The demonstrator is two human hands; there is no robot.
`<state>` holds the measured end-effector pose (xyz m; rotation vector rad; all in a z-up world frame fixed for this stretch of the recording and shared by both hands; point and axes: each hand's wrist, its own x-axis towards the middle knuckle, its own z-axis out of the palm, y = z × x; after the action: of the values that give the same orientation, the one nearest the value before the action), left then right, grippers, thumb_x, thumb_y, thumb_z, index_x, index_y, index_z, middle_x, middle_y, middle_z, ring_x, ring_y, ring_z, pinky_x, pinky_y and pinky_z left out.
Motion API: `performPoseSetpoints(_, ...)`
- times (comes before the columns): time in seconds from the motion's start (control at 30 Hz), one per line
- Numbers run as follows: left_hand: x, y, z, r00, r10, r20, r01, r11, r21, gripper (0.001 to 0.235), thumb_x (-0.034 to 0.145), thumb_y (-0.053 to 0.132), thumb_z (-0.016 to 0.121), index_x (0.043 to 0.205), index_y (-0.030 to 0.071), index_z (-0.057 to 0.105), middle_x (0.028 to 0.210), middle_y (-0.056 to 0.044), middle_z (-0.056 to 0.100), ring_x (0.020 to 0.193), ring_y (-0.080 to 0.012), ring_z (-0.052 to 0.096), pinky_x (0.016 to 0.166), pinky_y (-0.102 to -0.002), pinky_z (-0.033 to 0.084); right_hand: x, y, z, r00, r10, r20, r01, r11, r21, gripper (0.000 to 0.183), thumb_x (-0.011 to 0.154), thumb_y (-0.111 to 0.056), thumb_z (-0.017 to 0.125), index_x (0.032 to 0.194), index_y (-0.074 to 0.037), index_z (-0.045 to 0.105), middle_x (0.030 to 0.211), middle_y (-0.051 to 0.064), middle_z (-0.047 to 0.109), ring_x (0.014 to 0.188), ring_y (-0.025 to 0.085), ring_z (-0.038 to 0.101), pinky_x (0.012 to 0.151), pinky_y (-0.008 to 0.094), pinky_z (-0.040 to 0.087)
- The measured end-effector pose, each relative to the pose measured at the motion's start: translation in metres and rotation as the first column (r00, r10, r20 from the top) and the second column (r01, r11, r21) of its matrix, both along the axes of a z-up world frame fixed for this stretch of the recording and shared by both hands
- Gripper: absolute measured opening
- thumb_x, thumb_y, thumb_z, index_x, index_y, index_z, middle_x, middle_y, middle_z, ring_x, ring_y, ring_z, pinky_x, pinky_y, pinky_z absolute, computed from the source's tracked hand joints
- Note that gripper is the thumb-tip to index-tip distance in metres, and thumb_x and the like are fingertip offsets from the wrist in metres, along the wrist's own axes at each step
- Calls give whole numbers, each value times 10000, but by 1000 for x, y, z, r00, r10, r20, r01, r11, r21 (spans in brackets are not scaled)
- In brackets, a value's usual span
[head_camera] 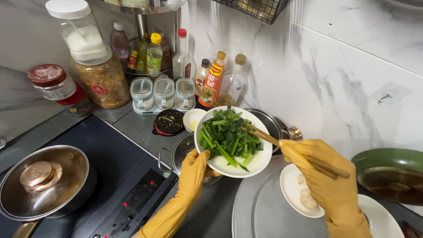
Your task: The person uses chopsticks to transfer cooked green leafy vegetables from a pot on the stovetop to a white plate. The person arranges the vegetables on the plate and then places the plate on the countertop.
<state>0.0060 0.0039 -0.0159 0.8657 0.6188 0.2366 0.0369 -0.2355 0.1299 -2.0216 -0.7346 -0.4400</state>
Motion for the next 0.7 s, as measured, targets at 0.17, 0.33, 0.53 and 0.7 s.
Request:
performPoseSetpoints(0.17,-4,11,11,999,33,-28,-33,999,-27,310,932,96,575,1201,-27,666,882,-194,681,632,-290,682,559,-391,652,-4,-17,-4,998,29,-63,-26,998,54,186,860,37,715,1039,14,762,1082,148,773,989,202,744,915,277,586)
performPoseSetpoints(0.33,-8,11,17,1000,12,-25,-13,999,-29,314,942,95,568,1220,-20,660,919,-184,676,676,-283,684,575,-389,654,-37,40,73,746,-493,-448,517,852,-77,159,892,-184,843,875,-26,828,842,84,794,750,140,684,718,271,513)
performPoseSetpoints(0.53,-8,2,14,986,-75,-152,84,995,56,309,921,183,572,1193,85,682,771,-163,753,517,-254,708,359,-218,423,-33,48,95,825,-498,-267,531,845,62,139,1000,-54,712,884,-26,782,742,73,706,673,94,650,672,179,560)
performPoseSetpoints(0.7,-9,-7,23,994,-33,-108,33,999,-2,309,894,96,572,1163,11,698,858,-153,681,673,-230,640,552,-420,656,-2,42,57,998,66,-7,-66,994,-84,112,857,-52,805,960,-91,817,1005,70,816,896,131,771,895,238,611)
